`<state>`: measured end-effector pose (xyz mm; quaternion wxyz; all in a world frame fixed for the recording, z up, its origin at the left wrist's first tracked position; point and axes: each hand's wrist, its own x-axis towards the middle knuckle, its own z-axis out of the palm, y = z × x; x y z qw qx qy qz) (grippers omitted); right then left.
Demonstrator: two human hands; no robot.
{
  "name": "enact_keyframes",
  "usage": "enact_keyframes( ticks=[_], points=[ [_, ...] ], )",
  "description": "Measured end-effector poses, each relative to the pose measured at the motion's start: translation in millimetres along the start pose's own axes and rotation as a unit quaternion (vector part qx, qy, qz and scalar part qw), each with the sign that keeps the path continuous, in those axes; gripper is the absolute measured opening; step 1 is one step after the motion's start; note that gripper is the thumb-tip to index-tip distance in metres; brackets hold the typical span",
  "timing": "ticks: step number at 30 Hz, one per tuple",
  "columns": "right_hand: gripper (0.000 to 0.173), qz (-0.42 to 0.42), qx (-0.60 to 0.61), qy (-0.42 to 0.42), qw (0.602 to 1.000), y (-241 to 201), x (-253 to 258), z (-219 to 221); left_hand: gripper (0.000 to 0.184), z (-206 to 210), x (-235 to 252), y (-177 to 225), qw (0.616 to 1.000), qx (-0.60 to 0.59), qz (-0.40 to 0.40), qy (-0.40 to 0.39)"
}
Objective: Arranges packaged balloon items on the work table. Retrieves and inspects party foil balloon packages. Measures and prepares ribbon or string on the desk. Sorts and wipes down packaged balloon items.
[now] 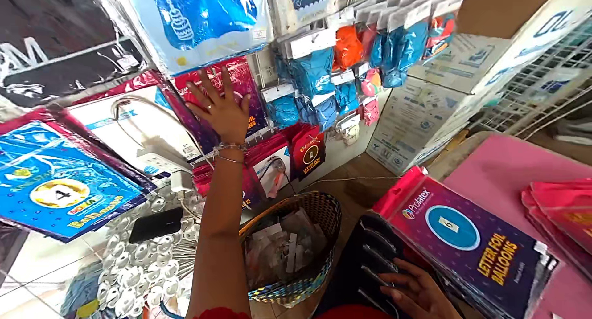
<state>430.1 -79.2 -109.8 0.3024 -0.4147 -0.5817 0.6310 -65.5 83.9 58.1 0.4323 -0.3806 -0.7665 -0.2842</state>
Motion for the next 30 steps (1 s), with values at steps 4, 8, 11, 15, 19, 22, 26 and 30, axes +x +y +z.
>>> enact_keyframes(
  ticks=[4,8,11,15,19,22,26,30],
  points=[
    [0.066,0.002,0.009,0.005,1.000,0.7,-3.8,0.4,0.079,-0.7,-32.5,-0.9,0.999,-0.039,0.020,-0.029],
    [0.065,-0.011,-0.003,0.021,1.000,-4.2,-3.7,5.8,0.071,-18.1,-73.8,-6.5,0.990,-0.098,0.025,-0.099],
    [0.054,-0.038,-0.024,0.047,0.998,-10.9,-7.8,7.7,0.067,-40.4,-103.6,9.7,0.979,-0.158,0.034,-0.124],
    [0.036,-0.104,-0.091,0.038,0.990,-40.2,-21.0,-4.3,0.061,-75.0,-148.0,57.8,0.936,-0.298,0.061,-0.175],
    [0.027,-0.195,-0.213,0.158,0.944,-61.0,-31.6,-29.7,0.056,-98.2,-194.5,113.1,0.856,-0.433,0.105,-0.263],
    [0.031,-0.136,-0.264,0.319,0.900,-63.6,-31.9,-65.3,0.062,-104.4,-226.8,158.8,0.776,-0.502,0.110,-0.365],
    [0.044,-0.003,-0.249,0.392,0.886,-52.7,-37.6,-101.5,0.075,-108.6,-266.4,195.3,0.590,-0.620,-0.051,-0.515],
    [0.050,0.038,-0.252,0.361,0.897,-50.1,-47.5,-127.7,0.082,-118.5,-293.6,200.6,0.552,-0.629,-0.119,-0.535]
  ],
)
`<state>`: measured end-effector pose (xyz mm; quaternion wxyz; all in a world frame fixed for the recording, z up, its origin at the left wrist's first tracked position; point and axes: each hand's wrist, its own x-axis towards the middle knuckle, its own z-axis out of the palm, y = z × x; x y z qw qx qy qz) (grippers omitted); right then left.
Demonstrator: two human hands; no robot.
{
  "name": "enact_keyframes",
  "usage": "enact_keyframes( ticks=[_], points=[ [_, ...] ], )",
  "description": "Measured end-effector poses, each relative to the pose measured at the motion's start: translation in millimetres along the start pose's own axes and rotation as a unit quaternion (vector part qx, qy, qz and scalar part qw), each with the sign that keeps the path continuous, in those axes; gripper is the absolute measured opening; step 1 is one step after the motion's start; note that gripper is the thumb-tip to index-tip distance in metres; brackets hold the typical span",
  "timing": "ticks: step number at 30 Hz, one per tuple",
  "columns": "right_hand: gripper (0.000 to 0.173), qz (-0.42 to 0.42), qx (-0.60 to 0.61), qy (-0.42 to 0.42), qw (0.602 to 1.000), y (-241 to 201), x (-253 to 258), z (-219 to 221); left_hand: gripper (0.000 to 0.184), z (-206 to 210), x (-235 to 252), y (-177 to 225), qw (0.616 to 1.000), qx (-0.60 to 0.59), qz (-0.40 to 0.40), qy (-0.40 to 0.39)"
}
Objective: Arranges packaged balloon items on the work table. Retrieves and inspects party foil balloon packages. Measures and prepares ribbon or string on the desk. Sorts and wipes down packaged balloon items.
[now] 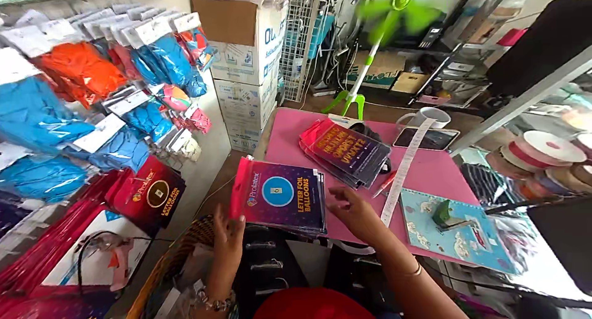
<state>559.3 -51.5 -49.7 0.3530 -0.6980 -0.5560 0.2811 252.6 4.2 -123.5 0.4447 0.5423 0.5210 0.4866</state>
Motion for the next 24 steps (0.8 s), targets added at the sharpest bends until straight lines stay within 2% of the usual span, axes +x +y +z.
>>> enact_keyframes(
  ticks=[3,7,11,16,18,22,24],
  points=[
    [0.050,-0.008,-0.104,0.068,0.992,11.2,44.5,-36.7,0.083,2.6,-18.3,-16.2,0.998,0.050,0.015,0.023],
    [0.054,0.075,-0.222,0.108,0.966,43.4,123.4,-81.8,0.078,-4.3,-31.5,-28.9,0.993,0.090,0.046,0.053],
    [0.070,0.086,-0.298,0.059,0.949,56.5,164.6,-103.1,0.083,-16.6,-25.2,-30.1,0.989,0.092,0.080,0.078],
    [0.089,0.158,-0.308,0.007,0.938,51.7,180.9,-113.1,0.080,-18.4,-21.0,-21.6,0.985,0.094,0.115,0.088],
    [0.085,0.172,-0.312,-0.009,0.934,52.3,185.8,-117.5,0.081,-17.7,-23.1,-19.5,0.984,0.092,0.127,0.084],
    [0.057,0.152,-0.285,-0.026,0.946,47.0,189.4,-129.1,0.077,-19.7,-27.9,-19.2,0.974,0.100,0.183,0.087],
    [0.049,0.145,-0.295,-0.021,0.944,36.4,183.4,-130.9,0.074,-23.4,-27.1,-17.1,0.967,0.113,0.212,0.090]
  ],
)
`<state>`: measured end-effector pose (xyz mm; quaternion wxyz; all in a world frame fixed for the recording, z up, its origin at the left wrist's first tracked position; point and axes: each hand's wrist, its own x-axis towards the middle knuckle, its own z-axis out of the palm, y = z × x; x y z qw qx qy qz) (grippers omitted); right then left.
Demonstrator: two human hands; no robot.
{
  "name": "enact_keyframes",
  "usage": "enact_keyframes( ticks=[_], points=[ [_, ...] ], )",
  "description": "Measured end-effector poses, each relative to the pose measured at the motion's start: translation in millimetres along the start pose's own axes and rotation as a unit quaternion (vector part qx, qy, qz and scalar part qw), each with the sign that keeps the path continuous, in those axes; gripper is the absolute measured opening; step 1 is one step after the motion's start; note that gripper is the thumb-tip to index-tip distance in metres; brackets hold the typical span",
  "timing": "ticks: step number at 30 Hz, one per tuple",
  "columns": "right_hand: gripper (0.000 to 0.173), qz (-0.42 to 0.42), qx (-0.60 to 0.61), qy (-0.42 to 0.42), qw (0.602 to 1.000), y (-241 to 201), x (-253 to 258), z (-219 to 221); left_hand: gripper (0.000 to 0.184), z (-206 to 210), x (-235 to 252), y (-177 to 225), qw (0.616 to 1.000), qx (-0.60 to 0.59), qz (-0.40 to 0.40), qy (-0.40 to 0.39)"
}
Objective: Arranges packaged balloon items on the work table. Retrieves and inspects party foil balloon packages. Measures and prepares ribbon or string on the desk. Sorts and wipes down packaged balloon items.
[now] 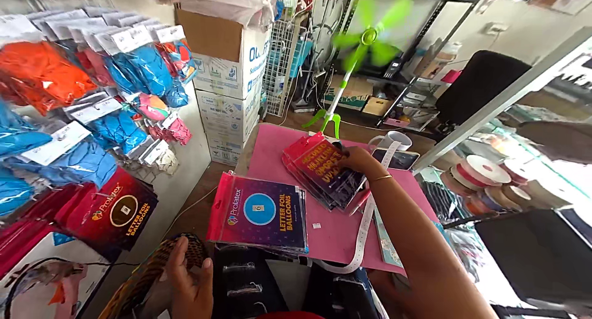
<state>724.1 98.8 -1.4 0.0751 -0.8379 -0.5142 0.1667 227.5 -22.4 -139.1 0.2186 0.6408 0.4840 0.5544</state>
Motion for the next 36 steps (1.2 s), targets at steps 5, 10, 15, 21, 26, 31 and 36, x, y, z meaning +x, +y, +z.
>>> enact_keyframes(
  ticks=[5,10,15,21,26,31,36],
  points=[
    [0.036,-0.002,0.008,0.048,0.999,-1.4,-22.3,-2.7,0.068,-2.7,7.0,9.2,0.998,0.011,0.053,0.016],
    [0.030,0.040,0.021,0.116,0.992,-7.1,-46.8,-12.4,0.059,2.7,8.1,20.6,0.994,0.029,0.105,0.019],
    [0.035,0.022,0.026,0.107,0.994,-8.3,-65.5,-30.7,0.050,11.4,10.2,29.6,0.992,0.030,0.119,0.003],
    [0.035,-0.049,0.058,0.166,0.983,-48.4,-112.5,-58.6,0.038,33.6,20.8,56.7,0.982,-0.111,0.104,-0.110],
    [0.018,-0.196,-0.112,0.342,0.912,-129.4,-201.2,-18.4,0.094,51.0,33.8,99.3,0.910,-0.302,-0.040,-0.281],
    [0.012,-0.435,-0.187,0.432,0.768,-171.5,-259.9,99.6,0.083,54.4,22.0,125.6,0.757,-0.584,-0.239,-0.169],
    [0.012,-0.517,-0.142,0.318,0.782,-164.8,-269.0,140.5,0.028,43.5,23.2,116.0,0.751,-0.509,-0.420,0.002]
  ],
)
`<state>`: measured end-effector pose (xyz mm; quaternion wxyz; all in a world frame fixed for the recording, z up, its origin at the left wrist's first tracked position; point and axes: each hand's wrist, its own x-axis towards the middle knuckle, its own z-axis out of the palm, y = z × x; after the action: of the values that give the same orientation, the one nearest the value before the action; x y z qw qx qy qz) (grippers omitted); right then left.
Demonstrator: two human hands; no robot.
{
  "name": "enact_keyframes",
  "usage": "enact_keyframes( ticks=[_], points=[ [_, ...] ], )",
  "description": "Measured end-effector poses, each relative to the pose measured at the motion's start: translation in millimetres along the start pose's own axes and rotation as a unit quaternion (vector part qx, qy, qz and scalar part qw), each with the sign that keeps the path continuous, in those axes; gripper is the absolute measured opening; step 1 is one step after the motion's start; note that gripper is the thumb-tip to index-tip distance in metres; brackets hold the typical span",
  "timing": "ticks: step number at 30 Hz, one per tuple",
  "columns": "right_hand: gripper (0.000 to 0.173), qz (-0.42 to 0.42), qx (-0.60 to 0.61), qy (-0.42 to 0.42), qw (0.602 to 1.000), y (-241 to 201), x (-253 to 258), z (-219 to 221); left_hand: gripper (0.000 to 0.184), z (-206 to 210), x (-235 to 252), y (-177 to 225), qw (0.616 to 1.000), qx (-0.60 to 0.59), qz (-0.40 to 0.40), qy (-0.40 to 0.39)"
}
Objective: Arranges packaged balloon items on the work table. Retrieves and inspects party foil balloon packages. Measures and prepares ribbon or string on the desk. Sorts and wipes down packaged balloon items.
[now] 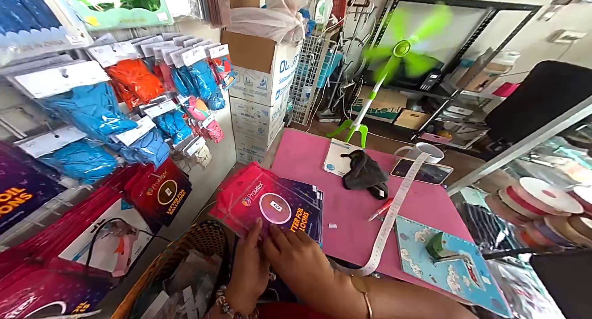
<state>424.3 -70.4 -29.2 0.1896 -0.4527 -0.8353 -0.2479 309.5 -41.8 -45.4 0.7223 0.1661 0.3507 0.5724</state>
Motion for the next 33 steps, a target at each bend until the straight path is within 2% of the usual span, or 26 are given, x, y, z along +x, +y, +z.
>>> enact_keyframes(
  ticks=[2,6,8,9,10,11,12,13,15,17,19,22,25,27,31,33],
  points=[
    [0.029,0.036,0.135,-0.032,0.990,15.9,3.9,-12.8,0.023,-2.5,6.6,5.1,0.997,0.054,0.036,0.051],
    [0.078,0.225,0.314,-0.009,0.922,87.3,27.2,-31.1,0.029,-11.4,12.3,29.1,0.972,0.152,0.169,-0.062],
    [0.100,0.310,0.413,-0.020,0.856,120.9,28.0,-25.8,0.029,-10.7,17.0,40.8,0.956,0.179,0.209,-0.100],
    [0.102,0.331,0.493,-0.037,0.804,131.4,25.4,-23.7,0.030,-9.0,20.4,45.0,0.951,0.183,0.222,-0.116],
    [0.094,0.332,0.575,-0.048,0.746,136.6,22.4,-21.0,0.030,-6.0,23.5,48.4,0.946,0.191,0.230,-0.129],
    [0.080,0.324,0.639,-0.058,0.696,137.0,19.4,-18.0,0.031,-3.0,26.9,51.1,0.939,0.205,0.237,-0.144],
    [0.066,0.314,0.674,-0.063,0.666,134.3,17.5,-15.0,0.032,0.0,30.4,53.7,0.927,0.230,0.244,-0.169],
    [0.054,0.302,0.683,-0.061,0.663,130.3,17.1,-13.3,0.034,4.9,32.8,56.7,0.911,0.263,0.252,-0.194],
    [0.038,0.282,0.658,-0.013,0.699,121.9,16.9,-12.4,0.038,19.1,35.1,63.7,0.877,0.335,0.264,-0.221],
    [0.030,0.251,0.633,0.088,0.727,117.5,16.9,-9.0,0.036,32.6,40.3,74.7,0.850,0.370,0.282,-0.249],
    [0.027,0.232,0.613,0.160,0.738,116.6,17.4,-2.5,0.034,41.6,50.8,86.4,0.832,0.369,0.299,-0.286],
    [0.036,0.238,0.613,0.171,0.734,117.9,12.6,8.9,0.041,42.8,67.0,89.7,0.828,0.364,0.324,-0.277],
    [0.049,0.264,0.640,0.158,0.704,119.2,6.7,18.8,0.051,37.2,72.0,82.0,0.849,0.338,0.323,-0.247],
    [0.051,0.265,0.648,0.166,0.695,113.4,7.1,19.6,0.047,37.3,67.9,74.0,0.856,0.317,0.324,-0.248],
    [0.055,0.252,0.647,0.189,0.694,104.9,10.5,18.9,0.033,41.2,63.8,71.2,0.841,0.283,0.346,-0.305],
    [0.059,0.260,0.659,0.213,0.673,108.6,12.1,18.2,0.036,40.3,68.5,81.1,0.838,0.270,0.360,-0.309]
  ],
)
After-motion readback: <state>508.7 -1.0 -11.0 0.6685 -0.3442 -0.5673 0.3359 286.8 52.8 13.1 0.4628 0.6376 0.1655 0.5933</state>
